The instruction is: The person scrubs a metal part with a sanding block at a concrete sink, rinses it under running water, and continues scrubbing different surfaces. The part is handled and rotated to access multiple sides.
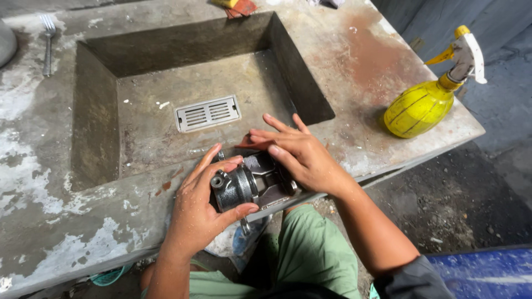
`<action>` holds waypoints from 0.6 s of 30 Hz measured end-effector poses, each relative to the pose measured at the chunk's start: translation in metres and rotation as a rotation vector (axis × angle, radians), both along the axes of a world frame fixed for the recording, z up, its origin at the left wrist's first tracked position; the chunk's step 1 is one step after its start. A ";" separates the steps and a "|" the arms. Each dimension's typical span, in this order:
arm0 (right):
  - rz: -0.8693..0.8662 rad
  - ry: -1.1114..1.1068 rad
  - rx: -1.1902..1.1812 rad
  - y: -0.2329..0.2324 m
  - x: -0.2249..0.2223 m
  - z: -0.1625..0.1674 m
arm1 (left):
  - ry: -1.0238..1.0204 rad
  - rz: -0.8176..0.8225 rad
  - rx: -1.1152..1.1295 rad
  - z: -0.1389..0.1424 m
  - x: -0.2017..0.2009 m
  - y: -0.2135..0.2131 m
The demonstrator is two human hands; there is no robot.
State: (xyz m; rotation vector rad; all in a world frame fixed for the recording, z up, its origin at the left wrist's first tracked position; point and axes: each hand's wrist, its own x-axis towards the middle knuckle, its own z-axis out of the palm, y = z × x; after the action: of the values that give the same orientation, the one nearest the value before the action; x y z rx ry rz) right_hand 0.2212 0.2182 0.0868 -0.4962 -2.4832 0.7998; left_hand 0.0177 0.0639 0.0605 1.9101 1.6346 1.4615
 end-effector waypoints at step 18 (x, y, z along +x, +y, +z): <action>-0.005 0.008 0.010 -0.009 0.021 0.000 | 0.043 0.019 0.011 -0.002 -0.002 0.001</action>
State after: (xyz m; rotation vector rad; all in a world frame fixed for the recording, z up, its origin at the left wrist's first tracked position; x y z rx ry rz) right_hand 0.2421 0.2089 0.0868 -0.4944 -2.4762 0.7851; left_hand 0.0160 0.0652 0.0588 1.9498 1.6715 1.4496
